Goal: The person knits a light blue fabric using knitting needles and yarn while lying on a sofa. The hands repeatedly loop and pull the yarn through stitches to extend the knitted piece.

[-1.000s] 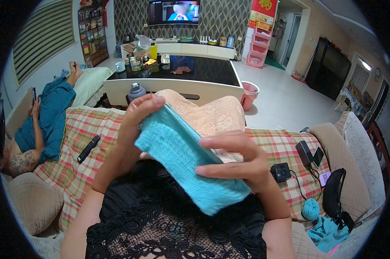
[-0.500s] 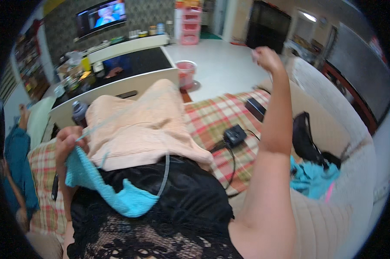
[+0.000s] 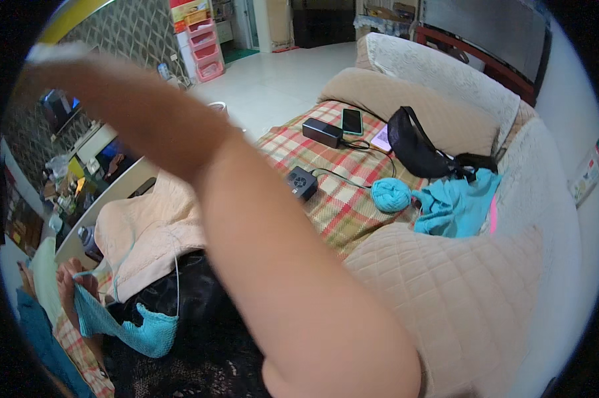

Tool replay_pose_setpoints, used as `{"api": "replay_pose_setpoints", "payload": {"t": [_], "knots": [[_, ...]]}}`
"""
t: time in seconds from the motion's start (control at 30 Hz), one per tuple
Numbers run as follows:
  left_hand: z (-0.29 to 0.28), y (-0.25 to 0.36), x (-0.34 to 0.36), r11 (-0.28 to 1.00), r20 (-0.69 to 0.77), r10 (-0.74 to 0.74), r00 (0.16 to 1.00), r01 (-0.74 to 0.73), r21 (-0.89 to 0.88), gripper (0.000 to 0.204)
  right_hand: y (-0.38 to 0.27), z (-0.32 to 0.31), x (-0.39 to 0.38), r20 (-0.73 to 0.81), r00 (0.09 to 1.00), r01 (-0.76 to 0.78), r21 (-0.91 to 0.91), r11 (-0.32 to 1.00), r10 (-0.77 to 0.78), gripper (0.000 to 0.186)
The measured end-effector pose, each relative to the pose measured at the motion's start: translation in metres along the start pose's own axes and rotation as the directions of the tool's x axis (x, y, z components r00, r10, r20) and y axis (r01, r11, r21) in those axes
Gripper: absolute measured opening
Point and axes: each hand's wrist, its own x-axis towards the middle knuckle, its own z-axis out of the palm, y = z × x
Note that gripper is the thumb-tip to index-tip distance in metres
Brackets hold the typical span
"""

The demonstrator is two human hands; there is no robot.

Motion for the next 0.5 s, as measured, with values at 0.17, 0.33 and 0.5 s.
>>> {"api": "replay_pose_setpoints", "payload": {"t": [0.17,0.33,0.5], "knots": [[-0.028,0.001,-0.005,0.996,0.036,-0.048,0.998,0.050,-0.068,0.020,-0.037,0.072,0.082,-0.063,0.956,0.282,-0.077,0.956,-0.287,0.030],[0.000,0.006,-0.007,0.992,-0.116,0.056,0.992,-0.042,0.116,0.026,0.042,0.111,0.029,0.109,0.951,0.281,0.091,0.955,-0.290,0.031],[0.022,0.019,0.005,0.960,-0.120,-0.204,0.972,0.222,0.170,0.018,0.065,0.071,-0.116,0.659,0.594,-0.308,-0.343,0.887,0.461,0.060]]}}
